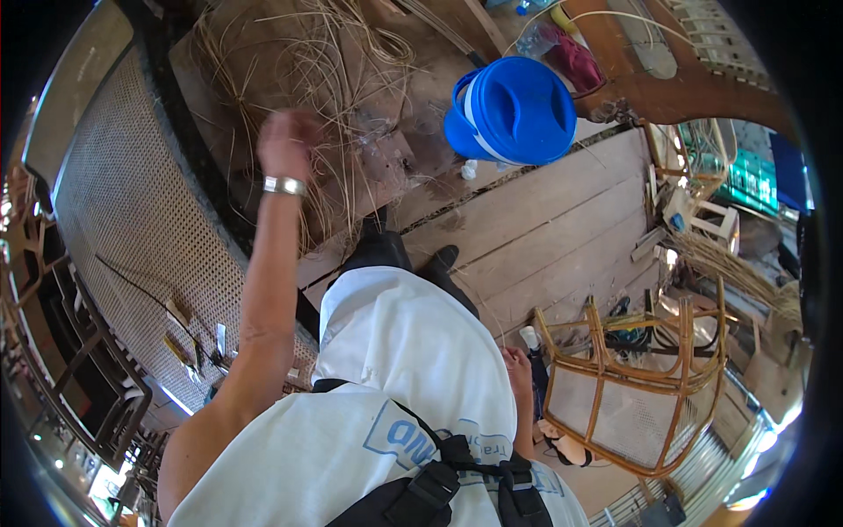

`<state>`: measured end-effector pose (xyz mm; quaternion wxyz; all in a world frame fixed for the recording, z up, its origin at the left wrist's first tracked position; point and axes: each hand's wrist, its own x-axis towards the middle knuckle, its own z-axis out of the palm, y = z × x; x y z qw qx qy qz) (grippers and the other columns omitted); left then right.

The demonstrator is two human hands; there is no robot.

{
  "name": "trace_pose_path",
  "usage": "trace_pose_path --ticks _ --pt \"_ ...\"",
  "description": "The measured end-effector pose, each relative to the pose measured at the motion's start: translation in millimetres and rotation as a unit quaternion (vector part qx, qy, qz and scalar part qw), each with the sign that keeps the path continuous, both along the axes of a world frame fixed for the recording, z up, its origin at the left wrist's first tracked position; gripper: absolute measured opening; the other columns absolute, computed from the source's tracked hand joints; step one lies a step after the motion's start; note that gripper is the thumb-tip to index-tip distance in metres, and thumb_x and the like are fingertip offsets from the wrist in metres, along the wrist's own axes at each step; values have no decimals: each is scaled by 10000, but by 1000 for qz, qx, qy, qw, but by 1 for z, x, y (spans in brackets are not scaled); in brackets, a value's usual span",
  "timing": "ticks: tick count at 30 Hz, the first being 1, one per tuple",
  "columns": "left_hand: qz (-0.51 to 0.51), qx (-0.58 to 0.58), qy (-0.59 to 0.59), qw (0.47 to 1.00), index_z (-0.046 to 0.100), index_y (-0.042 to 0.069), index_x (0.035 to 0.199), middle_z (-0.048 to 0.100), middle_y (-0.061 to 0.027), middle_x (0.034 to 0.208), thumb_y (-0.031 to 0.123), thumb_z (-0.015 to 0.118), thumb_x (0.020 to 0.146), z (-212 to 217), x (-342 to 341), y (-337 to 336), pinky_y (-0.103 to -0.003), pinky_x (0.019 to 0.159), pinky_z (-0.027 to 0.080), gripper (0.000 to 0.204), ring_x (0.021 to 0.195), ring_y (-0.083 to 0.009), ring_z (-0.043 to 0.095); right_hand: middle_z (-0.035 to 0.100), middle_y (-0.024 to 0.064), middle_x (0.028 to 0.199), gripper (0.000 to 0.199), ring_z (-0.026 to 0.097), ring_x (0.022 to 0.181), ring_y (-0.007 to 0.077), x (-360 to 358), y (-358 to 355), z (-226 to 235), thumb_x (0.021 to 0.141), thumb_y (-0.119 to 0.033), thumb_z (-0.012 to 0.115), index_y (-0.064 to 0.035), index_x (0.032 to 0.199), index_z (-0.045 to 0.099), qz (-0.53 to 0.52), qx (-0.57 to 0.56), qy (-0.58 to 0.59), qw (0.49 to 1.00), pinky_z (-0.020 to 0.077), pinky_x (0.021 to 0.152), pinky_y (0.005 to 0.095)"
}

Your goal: Weave and prepare rattan strips for a furniture frame in a workshop.

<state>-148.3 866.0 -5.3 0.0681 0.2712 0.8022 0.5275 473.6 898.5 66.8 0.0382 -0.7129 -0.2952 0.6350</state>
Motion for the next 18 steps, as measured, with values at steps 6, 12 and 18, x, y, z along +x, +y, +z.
trace_pose_path --ticks 6,12,18 --pt "166 -26 -75 983 646 57 1039 679 -77 915 216 545 944 49 -29 -2 -299 632 513 211 710 -174 634 616 48 769 153 575 652 142 -77 36 8 880 -165 666 -34 961 672 244 186 -70 949 457 579 290" --pt "-417 -28 -64 906 652 57 1072 674 -164 1012 375 602 890 88 200 -2 -452 797 505 370 904 -362 637 650 124 846 175 616 746 191 -230 97 58 839 -121 670 15 945 697 600 199 89 770 476 682 298" --pt "-309 -189 -181 914 688 110 903 685 -136 866 291 591 876 115 237 -89 -446 694 501 208 811 -354 643 555 11 770 123 534 726 83 -259 119 87 839 -68 677 33 906 699 681 111 199 696 428 650 224"
